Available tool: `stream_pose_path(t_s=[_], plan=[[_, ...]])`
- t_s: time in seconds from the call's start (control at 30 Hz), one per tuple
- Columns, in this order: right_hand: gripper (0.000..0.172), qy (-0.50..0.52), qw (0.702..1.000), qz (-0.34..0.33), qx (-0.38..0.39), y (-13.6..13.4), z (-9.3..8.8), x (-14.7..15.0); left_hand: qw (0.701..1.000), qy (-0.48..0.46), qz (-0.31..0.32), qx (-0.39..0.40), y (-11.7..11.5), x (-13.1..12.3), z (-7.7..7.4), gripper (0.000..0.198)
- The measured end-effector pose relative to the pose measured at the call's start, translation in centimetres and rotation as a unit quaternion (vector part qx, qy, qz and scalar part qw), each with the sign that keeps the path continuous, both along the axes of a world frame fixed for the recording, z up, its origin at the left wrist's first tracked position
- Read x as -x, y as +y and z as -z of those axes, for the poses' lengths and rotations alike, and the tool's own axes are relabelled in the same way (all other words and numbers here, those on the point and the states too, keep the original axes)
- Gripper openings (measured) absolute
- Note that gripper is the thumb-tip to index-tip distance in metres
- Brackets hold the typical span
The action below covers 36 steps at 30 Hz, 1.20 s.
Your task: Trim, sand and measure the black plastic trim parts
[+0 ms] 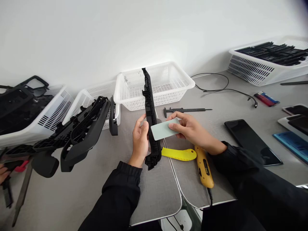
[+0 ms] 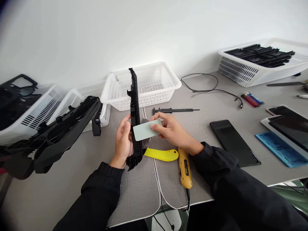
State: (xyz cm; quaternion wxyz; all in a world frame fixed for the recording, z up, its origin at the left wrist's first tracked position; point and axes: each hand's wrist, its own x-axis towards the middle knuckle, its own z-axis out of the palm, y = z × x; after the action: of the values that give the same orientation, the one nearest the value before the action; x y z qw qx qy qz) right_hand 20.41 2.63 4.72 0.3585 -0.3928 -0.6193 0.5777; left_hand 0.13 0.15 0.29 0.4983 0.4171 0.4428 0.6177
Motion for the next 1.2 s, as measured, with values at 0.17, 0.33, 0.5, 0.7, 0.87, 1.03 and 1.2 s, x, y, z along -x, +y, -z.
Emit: stream_pose_path(t_s=[0.17, 0.33, 0.5, 0.7, 0.87, 1.03, 1.2], plan=[[0.041, -0.009, 0.999, 0.040, -0.004, 0.0, 0.2, -0.2, 1.000, 0.010, -0.013, 0.009, 0.1, -0.1, -0.1, 0.058], [0.038, -0.016, 0.999, 0.033, 0.000, 0.1, 0.1, -0.2, 1.000, -0.002, -0.013, 0.008, 0.0, -0.1, -0.2, 0.058], [0.044, -0.014, 0.998, 0.065, -0.015, 0.3, 0.5, -0.2, 0.999, -0.029, 0.001, 0.024, 0.0, -0.1, -0.5, 0.058], [0.044, -0.013, 0.996, 0.081, -0.029, 0.4, 0.7, -0.2, 0.998, -0.056, 0.025, 0.010, 0.1, -0.3, -1.1, 0.047], [0.033, -0.028, 0.999, 0.028, -0.005, 0.1, 0.2, -0.4, 0.999, -0.044, 0.013, 0.019, 0.1, -0.3, -1.1, 0.047], [0.038, -0.007, 1.000, 0.022, -0.011, 0.1, 0.3, -0.2, 0.999, -0.031, -0.009, 0.015, 0.3, 0.0, -0.8, 0.046], [0.040, -0.020, 0.999, 0.026, 0.007, 0.3, 0.3, -0.3, 0.999, -0.040, -0.011, 0.011, 0.4, 0.0, -0.7, 0.045]])
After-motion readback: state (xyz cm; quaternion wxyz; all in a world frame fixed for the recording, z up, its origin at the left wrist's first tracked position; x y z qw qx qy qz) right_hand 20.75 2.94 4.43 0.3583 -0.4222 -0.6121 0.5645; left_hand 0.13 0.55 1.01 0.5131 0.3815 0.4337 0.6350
